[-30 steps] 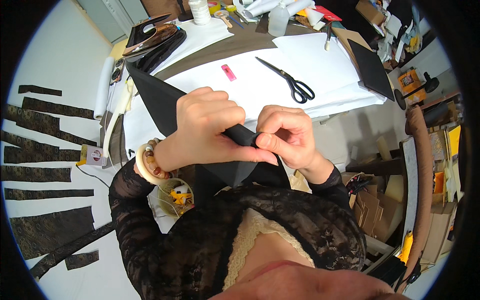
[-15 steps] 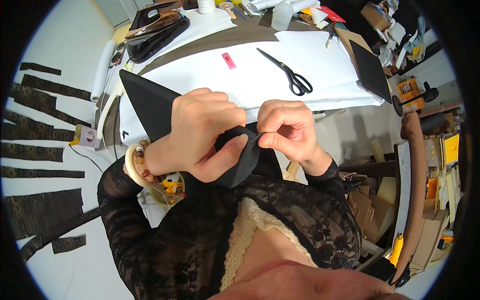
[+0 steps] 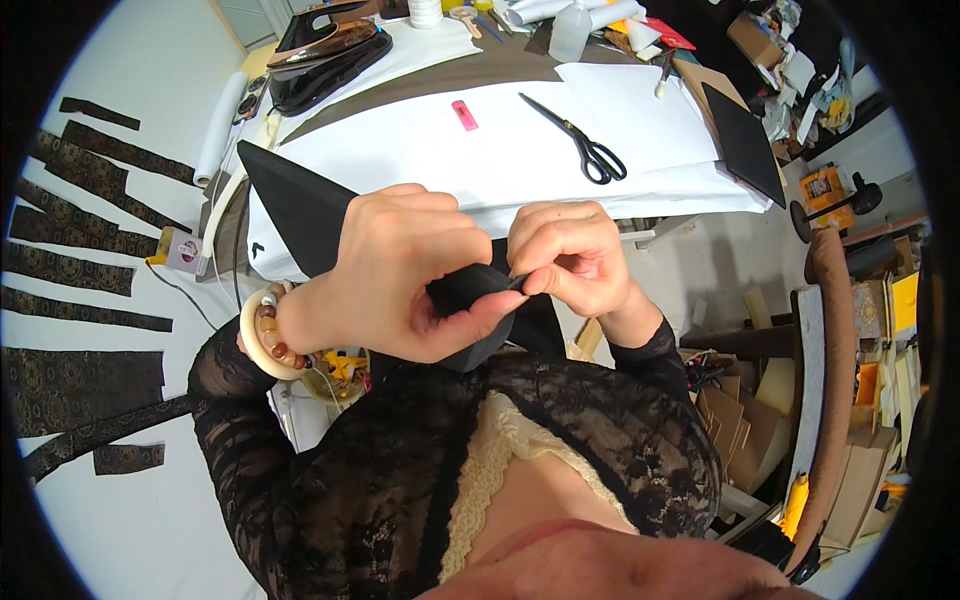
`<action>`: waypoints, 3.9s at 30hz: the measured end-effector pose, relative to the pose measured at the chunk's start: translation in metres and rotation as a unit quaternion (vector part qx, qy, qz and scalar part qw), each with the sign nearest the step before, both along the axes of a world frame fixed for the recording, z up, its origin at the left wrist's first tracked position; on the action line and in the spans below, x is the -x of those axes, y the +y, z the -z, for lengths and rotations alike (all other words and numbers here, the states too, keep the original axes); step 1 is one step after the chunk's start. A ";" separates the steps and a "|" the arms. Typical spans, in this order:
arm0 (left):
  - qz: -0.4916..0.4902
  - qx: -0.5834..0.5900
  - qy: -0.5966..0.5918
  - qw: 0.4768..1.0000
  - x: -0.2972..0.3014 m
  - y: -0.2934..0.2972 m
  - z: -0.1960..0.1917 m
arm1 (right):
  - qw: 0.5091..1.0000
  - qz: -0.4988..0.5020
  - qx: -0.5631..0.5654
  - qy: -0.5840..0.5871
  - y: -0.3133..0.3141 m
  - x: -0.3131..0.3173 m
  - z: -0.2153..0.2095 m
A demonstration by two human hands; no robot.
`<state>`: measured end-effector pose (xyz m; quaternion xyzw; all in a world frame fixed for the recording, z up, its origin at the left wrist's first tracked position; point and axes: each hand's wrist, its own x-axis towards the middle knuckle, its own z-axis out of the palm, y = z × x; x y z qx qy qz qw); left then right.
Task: The person irons a black fabric piece on a white work surface, then uses scissors to trim the edges. They fold the fabric, iron it again, and continue trimming and folding the material.
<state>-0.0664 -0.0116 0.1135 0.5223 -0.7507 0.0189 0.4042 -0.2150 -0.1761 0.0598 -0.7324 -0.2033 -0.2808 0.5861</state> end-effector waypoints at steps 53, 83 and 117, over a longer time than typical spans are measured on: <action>0.023 0.101 0.013 0.995 -0.072 -0.057 -0.034 | 0.931 -0.069 -0.341 0.114 0.043 -0.050 0.042; -0.165 -0.112 -0.161 0.967 0.032 0.048 -0.004 | 0.965 0.224 -0.058 0.120 0.060 -0.012 0.098; -0.302 0.077 -0.078 0.947 0.052 -0.058 0.082 | 0.721 0.474 0.384 0.329 -0.222 -0.013 0.160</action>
